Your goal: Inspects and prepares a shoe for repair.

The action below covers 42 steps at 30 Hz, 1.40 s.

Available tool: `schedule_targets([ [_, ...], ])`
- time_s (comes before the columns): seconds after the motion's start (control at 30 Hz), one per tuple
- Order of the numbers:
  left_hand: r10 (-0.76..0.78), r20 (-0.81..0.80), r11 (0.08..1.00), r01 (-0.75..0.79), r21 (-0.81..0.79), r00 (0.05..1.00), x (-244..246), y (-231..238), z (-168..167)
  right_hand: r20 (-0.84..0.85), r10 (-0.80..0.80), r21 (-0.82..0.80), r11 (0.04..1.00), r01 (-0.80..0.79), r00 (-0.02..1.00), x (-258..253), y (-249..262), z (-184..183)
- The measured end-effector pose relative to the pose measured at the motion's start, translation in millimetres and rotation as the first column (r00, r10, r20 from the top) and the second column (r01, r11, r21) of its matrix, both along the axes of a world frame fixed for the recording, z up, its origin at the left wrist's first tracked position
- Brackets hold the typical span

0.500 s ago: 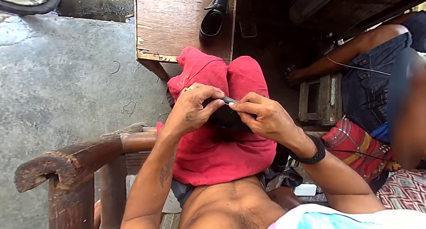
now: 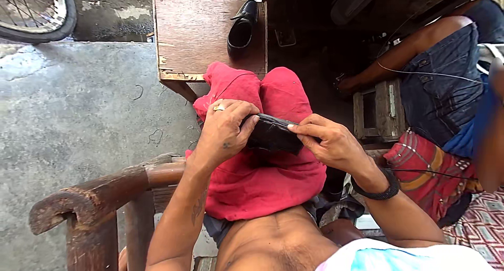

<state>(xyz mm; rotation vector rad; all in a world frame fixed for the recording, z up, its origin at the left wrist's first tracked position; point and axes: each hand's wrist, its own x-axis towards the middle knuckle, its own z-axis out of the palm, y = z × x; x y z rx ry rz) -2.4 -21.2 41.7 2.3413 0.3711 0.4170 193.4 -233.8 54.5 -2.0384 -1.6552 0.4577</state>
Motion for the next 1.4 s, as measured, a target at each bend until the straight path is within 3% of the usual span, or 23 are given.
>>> schedule_targets([
  [0.1,-0.077,-0.002,0.996,0.077,0.053,0.997,5.8,4.8,-19.4,-0.104,-0.065,0.040,0.997,0.070,0.992,0.0,-12.1,-3.4],
  [0.2,-0.082,-0.012,0.994,0.083,0.065,0.997,12.2,0.9,-18.7,-0.303,-0.214,0.104,0.961,0.256,0.928,-8.2,-17.3,-16.2],
  [0.43,-0.058,0.090,0.991,0.046,0.129,0.994,19.6,-2.2,-30.8,-0.334,-0.392,0.156,0.874,0.461,0.857,-29.4,-4.3,-25.5],
  [0.53,-0.054,0.132,0.987,0.033,0.156,0.990,22.1,-4.7,-34.1,-0.362,-0.341,0.211,0.877,0.433,0.867,-32.3,9.9,-11.6],
  [0.73,-0.072,0.081,0.993,0.064,0.096,0.994,16.4,0.6,-29.5,-0.176,-0.343,0.002,0.937,0.349,0.923,-48.8,50.2,-2.4],
  [0.83,-0.050,-0.025,0.996,0.051,0.069,0.998,17.5,1.7,-22.7,-0.219,-0.342,-0.061,0.940,0.337,0.914,-46.8,58.1,-0.5],
  [0.97,0.023,-0.135,0.994,-0.008,0.106,0.991,20.2,-6.6,-13.7,-0.344,-0.336,-0.096,0.942,0.323,0.877,-35.0,49.7,3.7],
  [1.07,0.021,-0.090,0.997,-0.014,0.082,0.996,21.1,-5.9,-19.3,-0.311,-0.372,-0.103,0.928,0.358,0.874,-16.8,27.4,-9.1],
  [1.13,0.020,-0.021,0.997,-0.018,0.077,1.000,21.9,-3.3,-24.4,-0.323,-0.334,-0.159,0.942,0.297,0.885,-3.0,14.1,-21.8],
  [1.27,-0.214,0.095,0.976,0.208,0.071,0.972,31.1,9.7,-27.1,-0.595,-0.193,-0.140,0.981,0.136,0.780,-3.8,2.9,-42.9],
  [1.4,-0.517,0.149,0.852,0.491,0.181,0.843,70.1,13.5,-17.7,-0.795,-0.142,-0.102,0.990,0.100,0.589,-11.3,-10.4,-42.2],
])
